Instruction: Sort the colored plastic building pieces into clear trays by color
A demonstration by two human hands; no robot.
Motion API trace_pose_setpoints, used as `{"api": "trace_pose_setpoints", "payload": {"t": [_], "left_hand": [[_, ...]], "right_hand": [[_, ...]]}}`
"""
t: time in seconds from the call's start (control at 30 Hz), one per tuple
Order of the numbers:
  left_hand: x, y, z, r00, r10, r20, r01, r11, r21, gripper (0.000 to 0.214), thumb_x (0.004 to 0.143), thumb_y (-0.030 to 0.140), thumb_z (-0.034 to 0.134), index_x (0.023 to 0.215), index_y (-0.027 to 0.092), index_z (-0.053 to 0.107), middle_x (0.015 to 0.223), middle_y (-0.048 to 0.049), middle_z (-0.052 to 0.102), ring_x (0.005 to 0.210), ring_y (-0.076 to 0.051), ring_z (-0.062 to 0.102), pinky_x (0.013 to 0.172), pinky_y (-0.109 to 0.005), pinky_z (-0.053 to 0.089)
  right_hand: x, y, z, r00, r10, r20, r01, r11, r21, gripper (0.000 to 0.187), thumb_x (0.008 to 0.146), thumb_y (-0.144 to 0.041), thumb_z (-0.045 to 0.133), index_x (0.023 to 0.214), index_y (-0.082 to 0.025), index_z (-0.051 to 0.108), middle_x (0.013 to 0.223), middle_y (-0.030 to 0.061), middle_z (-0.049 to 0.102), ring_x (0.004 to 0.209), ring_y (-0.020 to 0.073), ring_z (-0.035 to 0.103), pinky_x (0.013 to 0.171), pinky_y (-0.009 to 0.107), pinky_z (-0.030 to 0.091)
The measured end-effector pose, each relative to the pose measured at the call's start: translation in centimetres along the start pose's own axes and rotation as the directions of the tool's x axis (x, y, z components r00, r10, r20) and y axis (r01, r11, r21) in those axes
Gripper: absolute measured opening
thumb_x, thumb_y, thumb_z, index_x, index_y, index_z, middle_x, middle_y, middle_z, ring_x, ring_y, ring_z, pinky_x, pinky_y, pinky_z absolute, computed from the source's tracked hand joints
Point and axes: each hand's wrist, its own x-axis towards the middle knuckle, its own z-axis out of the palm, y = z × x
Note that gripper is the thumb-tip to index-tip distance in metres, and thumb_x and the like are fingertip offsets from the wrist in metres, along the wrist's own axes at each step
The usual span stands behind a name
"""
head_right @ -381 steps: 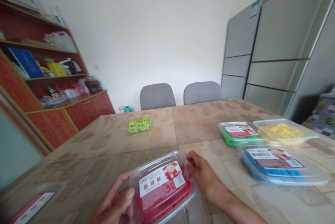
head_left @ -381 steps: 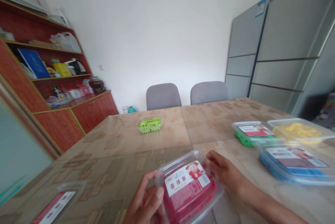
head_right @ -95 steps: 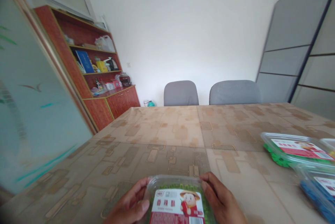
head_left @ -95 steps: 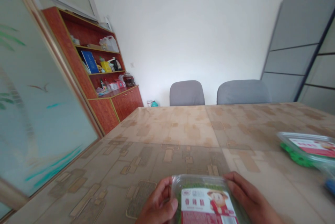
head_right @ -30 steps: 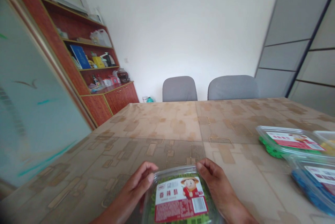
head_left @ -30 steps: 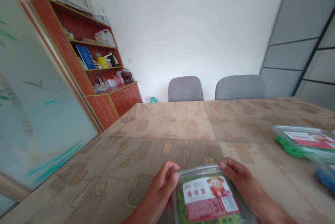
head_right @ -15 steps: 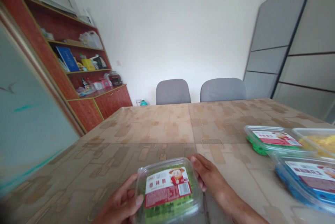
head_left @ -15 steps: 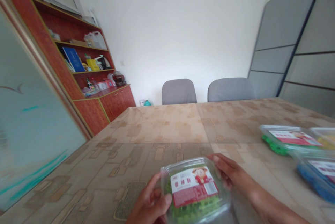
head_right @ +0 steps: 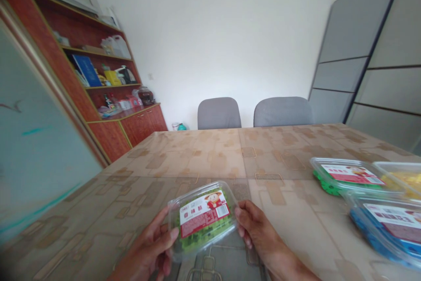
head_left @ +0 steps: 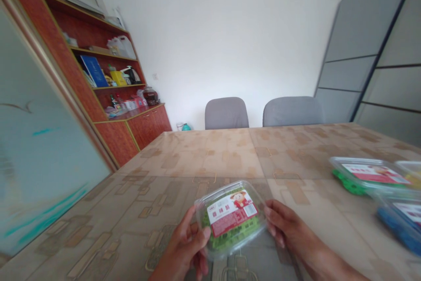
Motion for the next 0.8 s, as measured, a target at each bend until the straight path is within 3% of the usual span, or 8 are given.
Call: {"api": "trace_pose_setpoints", "payload": {"t": [0.27, 0.37, 0.5, 0.63, 0.8], "left_hand": [[0.5, -0.2, -0.1, 1.000, -0.005, 0.024, 0.007, 0.999, -0.052, 0.108, 0.060, 0.056, 0.079, 0.141, 0.019, 0.018, 0.057, 0.0058, 0.061, 0.033, -0.010, 0.053, 0.029, -0.015, 0.035], [0.8, 0.3, -0.4, 0.999, -0.042, 0.034, 0.041, 0.999, 0.024, 0.100, 0.066, 0.071, 0.064, 0.140, 0.018, 0.023, 0.049, 0.0061, 0.058, 0.033, -0.014, 0.055, 0.030, -0.018, 0.037], [1.5, 1.3, -0.9, 0.998, -0.066, -0.011, 0.067, 0.985, 0.160, 0.085, 0.068, 0.083, 0.044, 0.122, 0.017, 0.043, 0.045, 0.0034, 0.059, 0.033, -0.014, 0.055, 0.031, -0.017, 0.033], [2.5, 1.9, -1.5, 0.994, -0.061, -0.095, 0.084, 0.963, 0.255, 0.064, 0.070, 0.079, 0.048, 0.091, 0.019, 0.052, 0.047, 0.0031, 0.060, 0.034, -0.010, 0.053, 0.033, -0.015, 0.029], [3.2, 2.5, -1.5, 0.991, -0.124, -0.053, 0.122, 0.992, -0.033, 0.045, 0.067, 0.056, 0.072, 0.073, 0.019, 0.045, 0.048, 0.0100, 0.051, 0.038, -0.003, 0.047, 0.041, -0.010, 0.031]], "right_hand": [[0.2, 0.2, 0.0, 0.999, -0.033, -0.011, 0.033, 0.999, -0.031, 0.039, 0.075, -0.058, 0.058, 0.083, -0.020, 0.050, 0.049, -0.0110, 0.039, 0.040, 0.0054, 0.028, 0.041, 0.018, 0.019], [0.4, 0.4, -0.2, 0.999, -0.039, -0.016, 0.038, 0.998, -0.042, 0.042, 0.074, -0.060, 0.058, 0.087, -0.021, 0.051, 0.048, -0.0109, 0.042, 0.036, 0.0054, 0.029, 0.038, 0.018, 0.021], [1.0, 1.0, -0.5, 0.999, -0.049, 0.004, 0.049, 0.997, -0.053, 0.049, 0.071, -0.065, 0.058, 0.090, -0.021, 0.051, 0.046, -0.0116, 0.042, 0.032, 0.0047, 0.029, 0.035, 0.018, 0.021], [1.3, 1.3, -0.7, 0.999, -0.027, 0.045, 0.030, 0.997, -0.068, 0.053, 0.070, -0.067, 0.057, 0.093, -0.021, 0.049, 0.045, -0.0122, 0.042, 0.032, 0.0039, 0.026, 0.035, 0.017, 0.018], [0.9, 1.2, -0.5, 0.998, -0.052, 0.047, 0.054, 0.998, -0.040, 0.052, 0.075, -0.068, 0.054, 0.093, -0.020, 0.046, 0.047, -0.0125, 0.041, 0.034, 0.0032, 0.024, 0.037, 0.017, 0.016]]}}
